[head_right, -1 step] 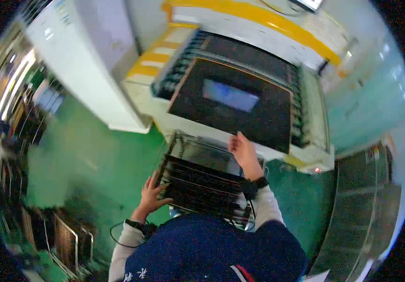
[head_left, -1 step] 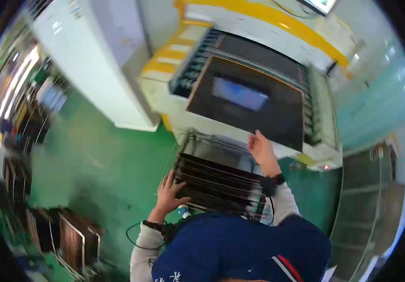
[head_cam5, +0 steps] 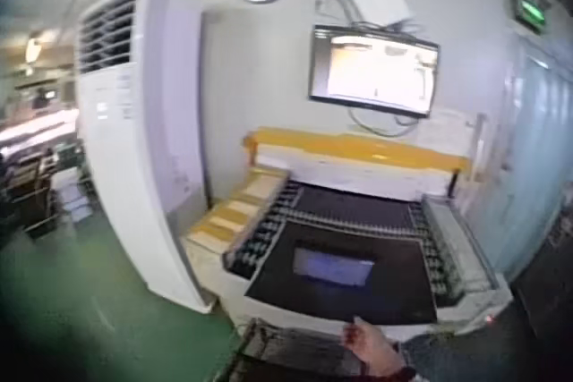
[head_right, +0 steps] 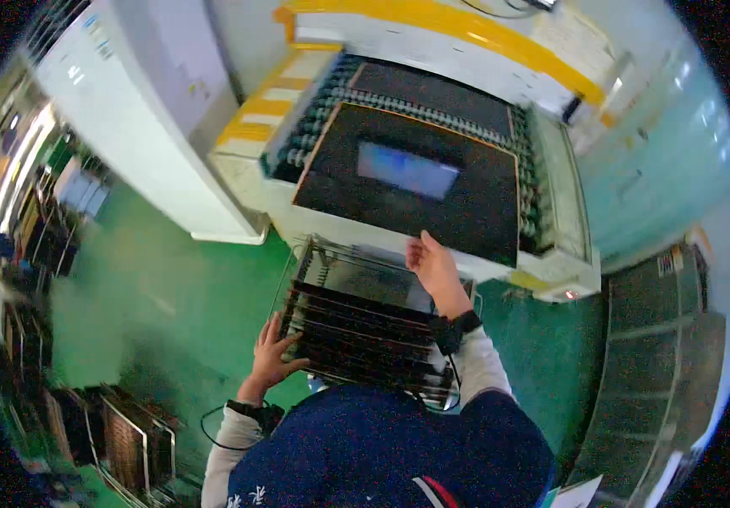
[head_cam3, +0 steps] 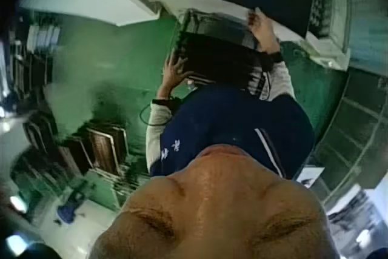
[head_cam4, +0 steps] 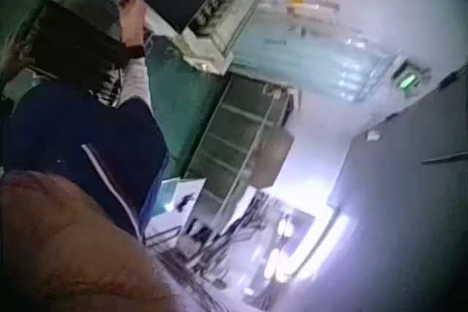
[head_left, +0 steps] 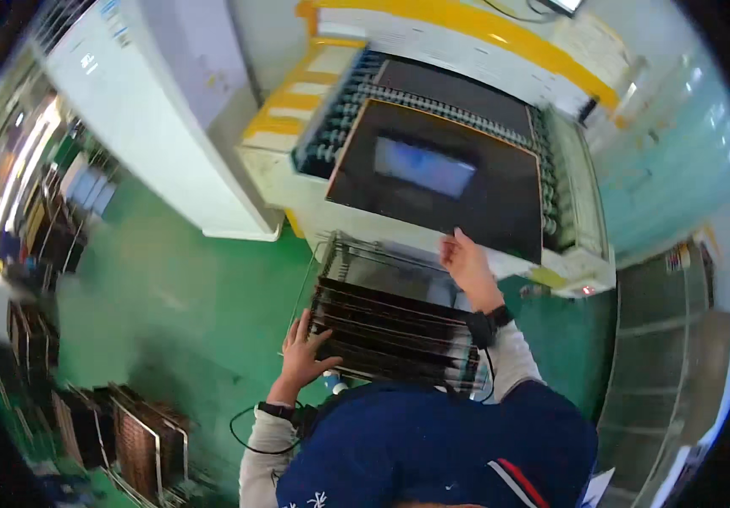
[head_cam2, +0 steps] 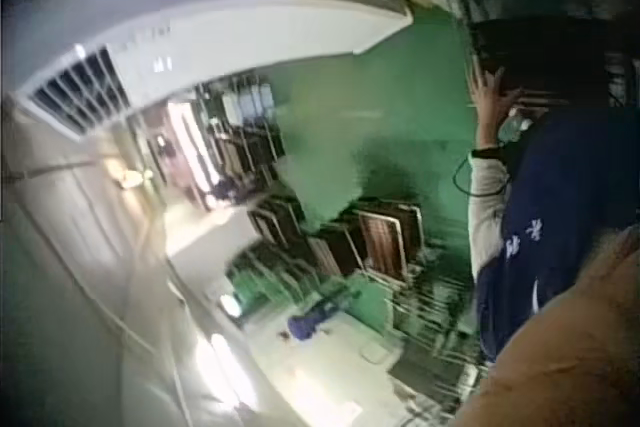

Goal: Manually loading glass or plastic sheets into a processing machine and organizing them in racks.

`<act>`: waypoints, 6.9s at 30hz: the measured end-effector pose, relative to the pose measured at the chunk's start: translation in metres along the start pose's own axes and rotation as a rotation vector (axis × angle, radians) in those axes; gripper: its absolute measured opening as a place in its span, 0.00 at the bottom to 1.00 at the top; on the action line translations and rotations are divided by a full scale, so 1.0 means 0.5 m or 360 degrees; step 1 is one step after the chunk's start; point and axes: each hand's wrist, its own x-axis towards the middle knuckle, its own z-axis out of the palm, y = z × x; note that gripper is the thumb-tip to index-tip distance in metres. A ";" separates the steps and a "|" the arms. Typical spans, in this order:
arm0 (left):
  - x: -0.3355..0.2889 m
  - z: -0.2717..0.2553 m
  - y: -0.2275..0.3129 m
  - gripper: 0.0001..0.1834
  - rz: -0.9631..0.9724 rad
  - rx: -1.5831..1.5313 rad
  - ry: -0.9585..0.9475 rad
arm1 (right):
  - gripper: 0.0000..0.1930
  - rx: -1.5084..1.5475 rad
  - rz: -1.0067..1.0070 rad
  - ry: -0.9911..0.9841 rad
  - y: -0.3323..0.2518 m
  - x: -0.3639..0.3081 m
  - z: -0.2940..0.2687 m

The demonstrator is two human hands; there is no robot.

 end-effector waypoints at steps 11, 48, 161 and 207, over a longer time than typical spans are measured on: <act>0.000 -0.006 -0.006 0.37 0.0211 -0.0065 0.0143 | 0.22 -0.0154 0.0095 -0.0017 0.033 -0.005 0.036; -0.031 0.027 -0.009 0.38 0.0115 -0.0240 0.0084 | 0.25 -0.3144 -0.0871 -0.0175 0.246 0.071 -0.138; 0.082 0.092 0.141 0.33 0.0200 0.0151 0.0623 | 0.17 -0.3060 -0.0425 -0.0238 0.205 -0.072 -0.030; 0.109 0.058 0.128 0.41 0.0191 0.0348 0.0341 | 0.25 0.0155 0.0047 0.0081 -0.048 0.016 -0.009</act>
